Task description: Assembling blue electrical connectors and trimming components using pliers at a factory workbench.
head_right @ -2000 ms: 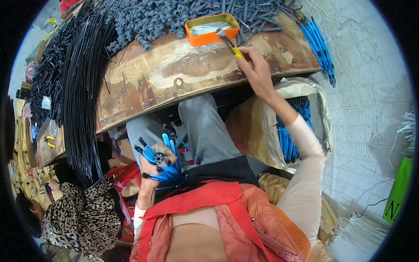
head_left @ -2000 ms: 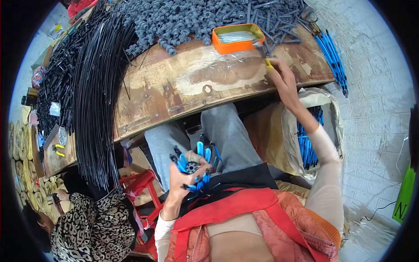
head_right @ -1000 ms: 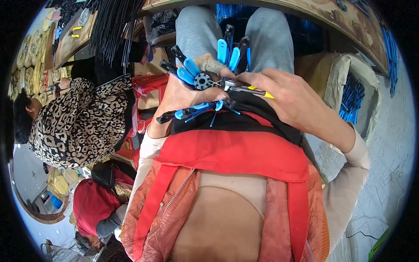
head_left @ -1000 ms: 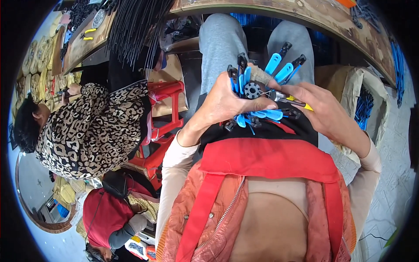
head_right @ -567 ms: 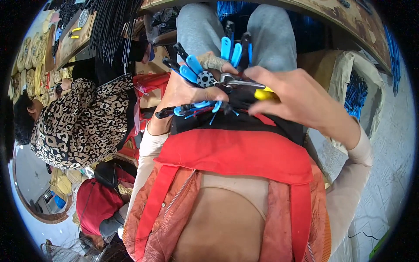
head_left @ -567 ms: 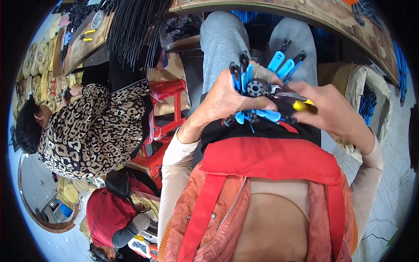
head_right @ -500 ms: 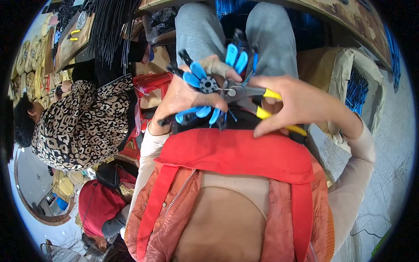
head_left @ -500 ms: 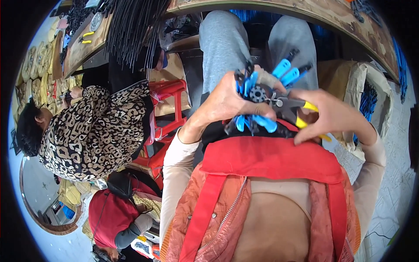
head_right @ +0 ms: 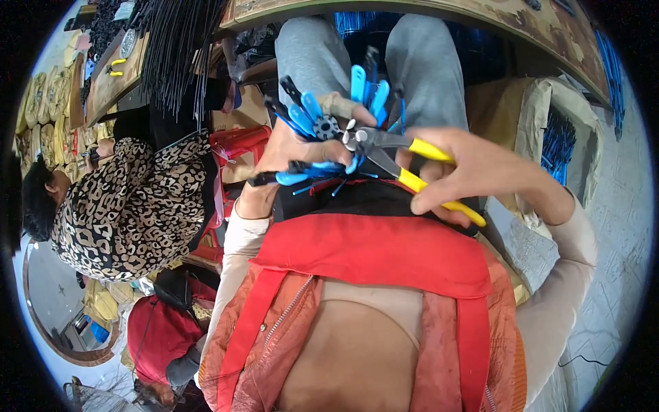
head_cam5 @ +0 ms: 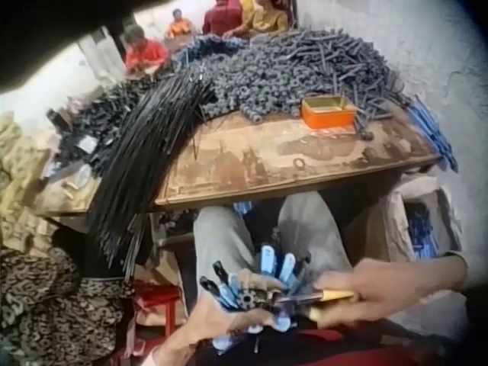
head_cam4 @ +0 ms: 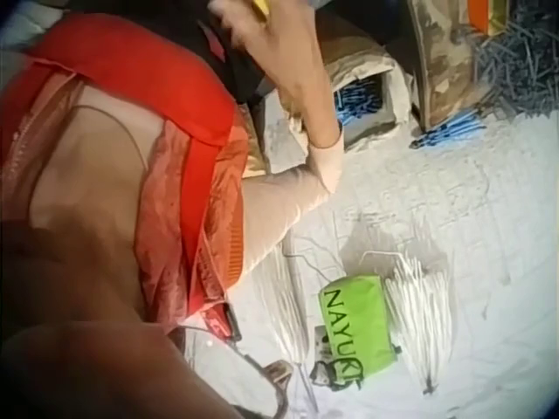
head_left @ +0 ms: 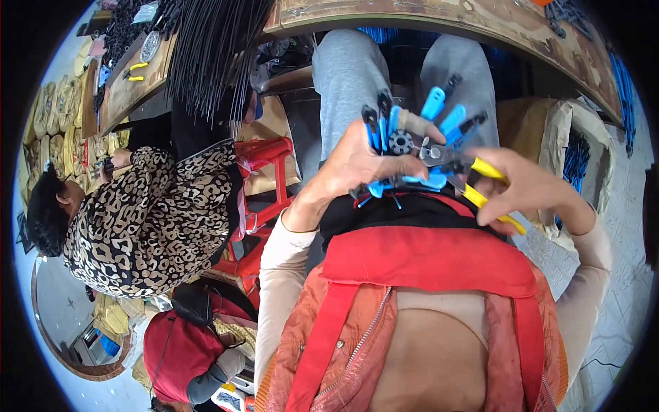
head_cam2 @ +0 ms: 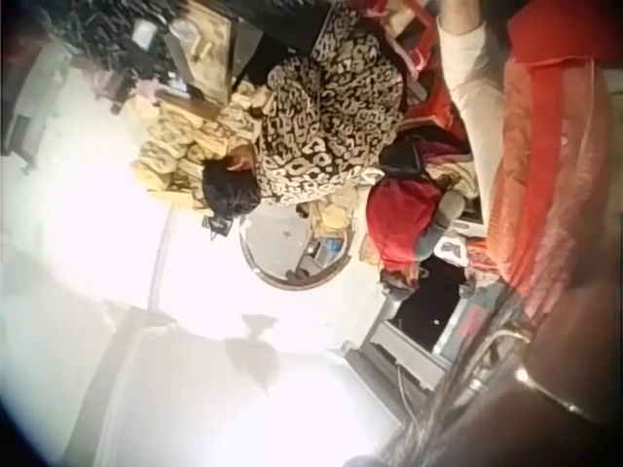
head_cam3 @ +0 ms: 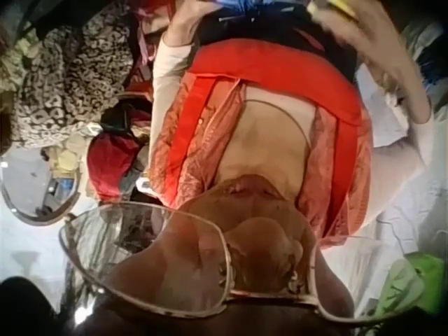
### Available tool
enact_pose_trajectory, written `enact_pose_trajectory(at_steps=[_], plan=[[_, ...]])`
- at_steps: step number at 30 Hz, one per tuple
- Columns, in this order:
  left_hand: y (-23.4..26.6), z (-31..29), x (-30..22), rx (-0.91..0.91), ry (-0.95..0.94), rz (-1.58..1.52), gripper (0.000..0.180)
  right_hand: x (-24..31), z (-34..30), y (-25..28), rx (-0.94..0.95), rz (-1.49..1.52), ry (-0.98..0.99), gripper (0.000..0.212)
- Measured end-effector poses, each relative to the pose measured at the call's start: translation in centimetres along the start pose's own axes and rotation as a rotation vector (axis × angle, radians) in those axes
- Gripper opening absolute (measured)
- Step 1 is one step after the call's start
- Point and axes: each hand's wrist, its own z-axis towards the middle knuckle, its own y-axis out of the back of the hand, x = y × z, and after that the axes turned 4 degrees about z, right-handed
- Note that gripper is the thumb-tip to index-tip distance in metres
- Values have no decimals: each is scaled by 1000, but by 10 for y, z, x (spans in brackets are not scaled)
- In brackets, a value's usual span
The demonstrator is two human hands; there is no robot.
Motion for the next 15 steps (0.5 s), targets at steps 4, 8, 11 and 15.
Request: enact_pose_trajectory(at_steps=[4,8,11,15], plan=[[6,0,0,-24,65,-116,34,-16,10,-10,-234,-298,354,46],[7,-3,5,-169,6,-130,34,-9,16,-5,-678,-943,848,36],[24,-6,13,-13,-13,-121,38,18,10,-13,-379,-310,375,32],[21,-11,13,28,-27,-191,41,-13,29,5,450,426,-74,53]])
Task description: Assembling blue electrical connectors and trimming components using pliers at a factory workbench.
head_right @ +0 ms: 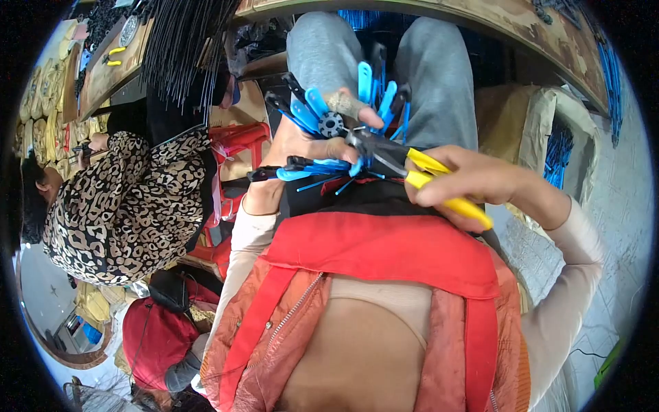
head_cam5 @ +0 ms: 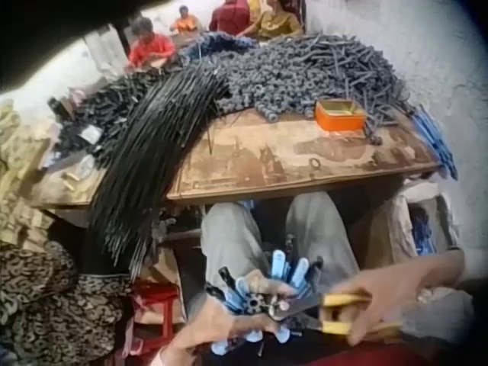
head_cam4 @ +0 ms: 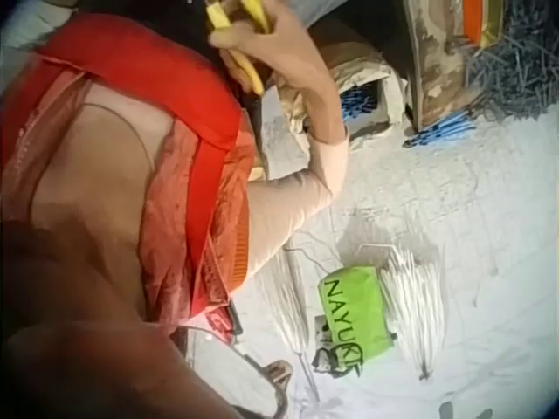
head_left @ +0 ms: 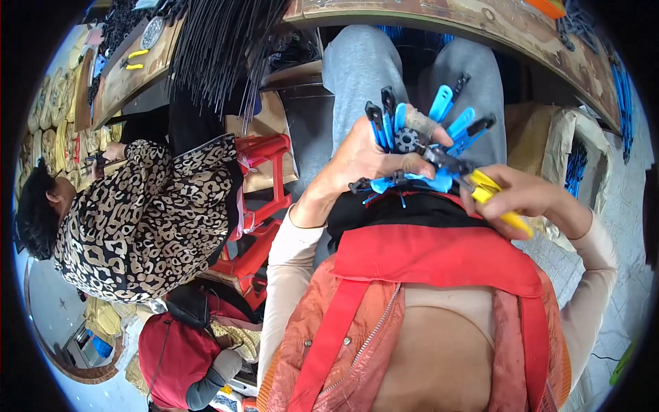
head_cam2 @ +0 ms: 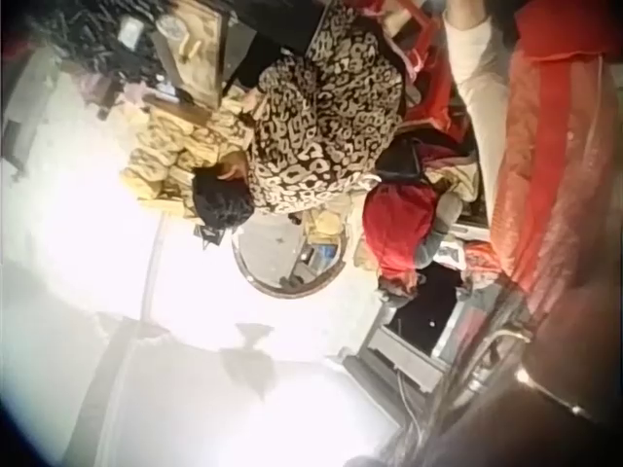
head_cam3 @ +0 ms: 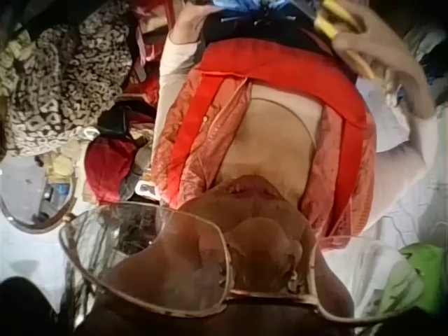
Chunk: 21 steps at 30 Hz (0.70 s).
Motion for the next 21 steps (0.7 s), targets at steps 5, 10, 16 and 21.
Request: enact_pose_trajectory(at_steps=[5,10,16,21], plan=[[3,-7,1,-142,-17,97,36,7,12,-28,-741,-1143,621,34],[4,-11,9,-155,-167,127,35,-10,46,-12,-678,-1070,600,28],[-4,-15,-4,-214,2,107,29,9,29,-17,-623,-911,416,36],[-3,-12,2,-170,-37,47,30,31,9,-25,-457,-697,116,49]])
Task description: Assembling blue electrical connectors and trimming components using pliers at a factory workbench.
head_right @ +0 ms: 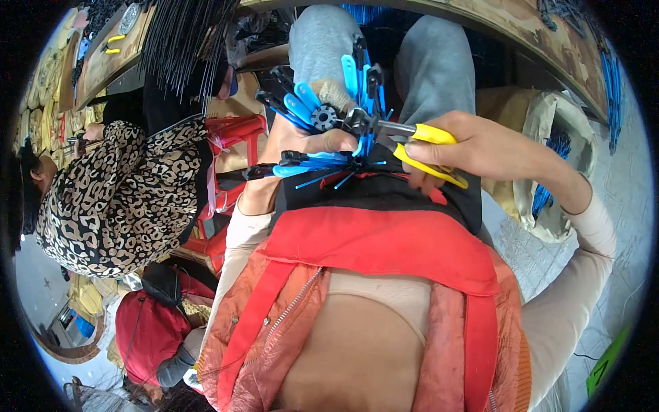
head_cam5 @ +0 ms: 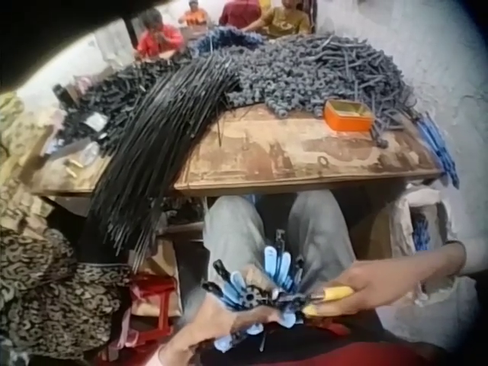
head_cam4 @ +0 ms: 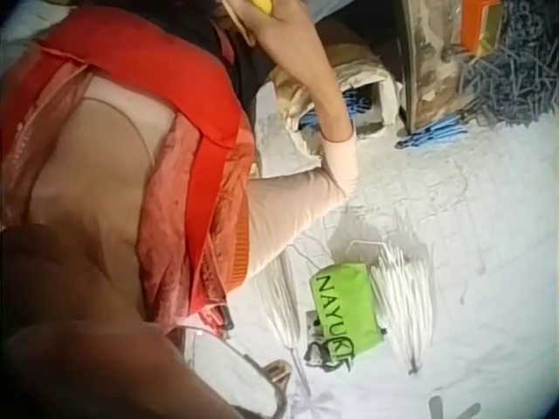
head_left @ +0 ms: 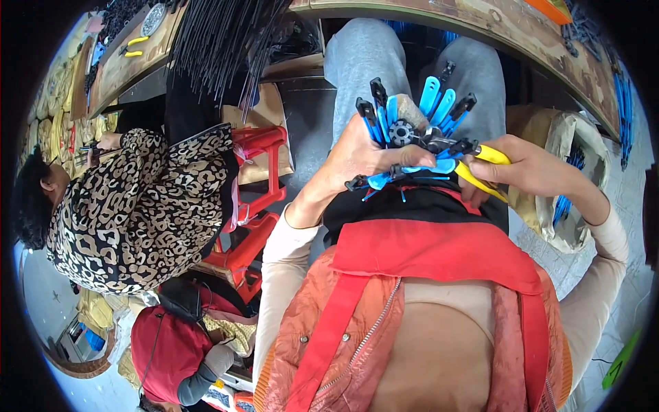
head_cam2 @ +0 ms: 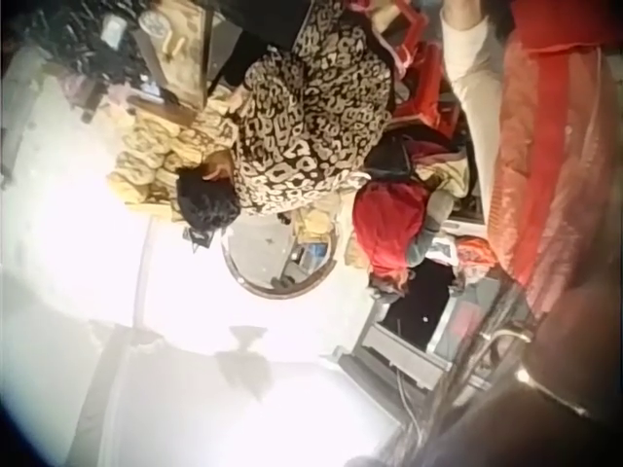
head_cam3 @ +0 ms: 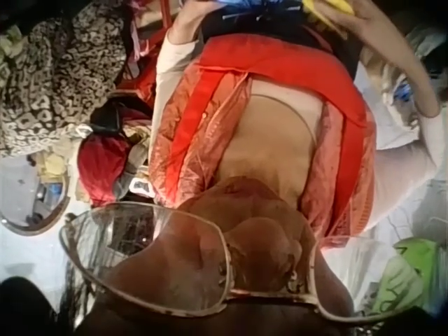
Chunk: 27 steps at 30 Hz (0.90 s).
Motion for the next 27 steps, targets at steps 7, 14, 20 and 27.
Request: enact_pose_trajectory(at_steps=[7,14,20,27], plan=[[-1,-3,-4,81,67,70,29,14,-6,8,231,196,-116,56],[1,-2,-1,76,-5,30,31,-3,5,0,264,323,-177,51],[-4,1,-9,79,-64,82,24,55,-28,-18,-119,10,-352,43],[-19,-5,-6,-95,53,83,31,31,-34,-9,-259,-558,86,49]])
